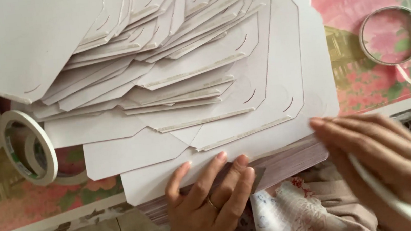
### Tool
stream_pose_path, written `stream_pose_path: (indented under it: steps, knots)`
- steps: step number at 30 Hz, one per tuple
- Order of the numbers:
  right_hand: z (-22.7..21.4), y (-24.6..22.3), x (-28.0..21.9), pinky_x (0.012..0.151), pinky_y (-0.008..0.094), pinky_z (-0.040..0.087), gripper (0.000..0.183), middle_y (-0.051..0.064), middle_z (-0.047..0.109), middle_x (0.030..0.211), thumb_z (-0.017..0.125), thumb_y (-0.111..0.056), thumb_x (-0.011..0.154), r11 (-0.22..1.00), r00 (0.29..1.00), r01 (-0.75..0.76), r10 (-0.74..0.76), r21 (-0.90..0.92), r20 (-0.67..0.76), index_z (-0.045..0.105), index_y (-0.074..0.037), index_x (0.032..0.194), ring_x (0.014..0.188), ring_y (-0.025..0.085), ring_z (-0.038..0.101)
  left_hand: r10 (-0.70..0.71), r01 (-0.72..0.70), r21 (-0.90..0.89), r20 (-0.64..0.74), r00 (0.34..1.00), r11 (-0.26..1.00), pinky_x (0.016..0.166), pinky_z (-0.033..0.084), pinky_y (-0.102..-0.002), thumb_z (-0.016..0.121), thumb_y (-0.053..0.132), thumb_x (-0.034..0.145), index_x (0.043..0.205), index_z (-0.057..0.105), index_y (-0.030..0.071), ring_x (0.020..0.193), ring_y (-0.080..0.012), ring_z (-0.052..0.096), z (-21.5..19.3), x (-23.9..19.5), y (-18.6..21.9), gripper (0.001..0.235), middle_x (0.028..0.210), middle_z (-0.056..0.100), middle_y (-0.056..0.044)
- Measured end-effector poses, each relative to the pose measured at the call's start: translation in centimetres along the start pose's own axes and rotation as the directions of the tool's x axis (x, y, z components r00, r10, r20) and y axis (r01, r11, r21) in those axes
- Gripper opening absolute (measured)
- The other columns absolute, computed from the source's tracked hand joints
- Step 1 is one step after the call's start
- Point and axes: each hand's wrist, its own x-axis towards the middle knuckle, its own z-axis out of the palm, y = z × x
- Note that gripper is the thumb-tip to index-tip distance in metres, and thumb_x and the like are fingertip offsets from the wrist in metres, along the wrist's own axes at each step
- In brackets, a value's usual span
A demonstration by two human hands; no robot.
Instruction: The person sits at a table and repeatedly applies strips of clear adhesive tape to the edges of a stack of white paper cutouts. They smooth the tape down with their fingers and then lift the stack to inspect the taped edges.
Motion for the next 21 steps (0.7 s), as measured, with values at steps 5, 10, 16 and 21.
stream_pose_path:
  steps: [5,10,16,21]
  knots:
    - [1.1,2.4,-1.5,0.074,0.033,0.047,0.014,0.019,0.066,0.09,0.075,0.015,0.089,0.994,0.987,-0.089,0.078,-0.07,-0.138,0.07,0.01,0.101,0.072,0.024,0.054,0.004,-0.003,0.045,-0.019,1.0,0.999,0.095,0.037,-0.039,0.074,0.026,0.095,0.12,0.049,0.023,0.107,-0.0086,0.064,0.3,-0.2,0.1,0.035,0.105,0.074,0.015]
    - [1.3,2.8,-1.4,0.077,0.034,0.047,0.013,0.019,0.066,0.092,0.067,0.015,0.089,0.997,0.989,-0.08,0.08,-0.001,-0.125,0.068,0.007,0.099,0.077,0.026,0.058,-0.08,0.078,-0.065,-0.021,0.997,0.995,0.094,0.043,-0.035,0.061,0.017,0.096,0.12,0.051,0.008,0.104,-0.016,0.07,0.5,-0.4,1.5,0.028,0.102,0.077,-0.001]
    - [1.6,4.2,-2.8,0.078,0.03,0.047,0.021,0.01,0.061,0.099,0.059,0.006,0.09,0.979,0.981,-0.194,0.192,-0.056,-0.038,0.069,-0.008,0.103,0.085,0.02,0.059,0.055,0.004,-0.392,0.14,0.989,0.92,0.117,0.041,-0.044,0.039,0.009,0.104,0.14,0.032,-0.005,0.134,-0.0273,0.057,3.1,3.5,4.9,0.039,0.144,0.051,-0.014]
    - [0.4,3.4,-1.8,0.078,0.039,0.044,0.007,0.024,0.065,0.093,0.067,0.012,0.09,0.998,0.977,0.053,-0.061,-0.04,-0.204,0.068,0.014,0.097,0.079,0.032,0.056,0.032,-0.026,-0.282,0.019,0.999,0.959,0.104,0.06,-0.045,0.062,0.014,0.11,0.143,0.037,0.005,0.111,-0.0281,0.073,1.6,5.4,3.2,0.043,0.122,0.073,-0.015]
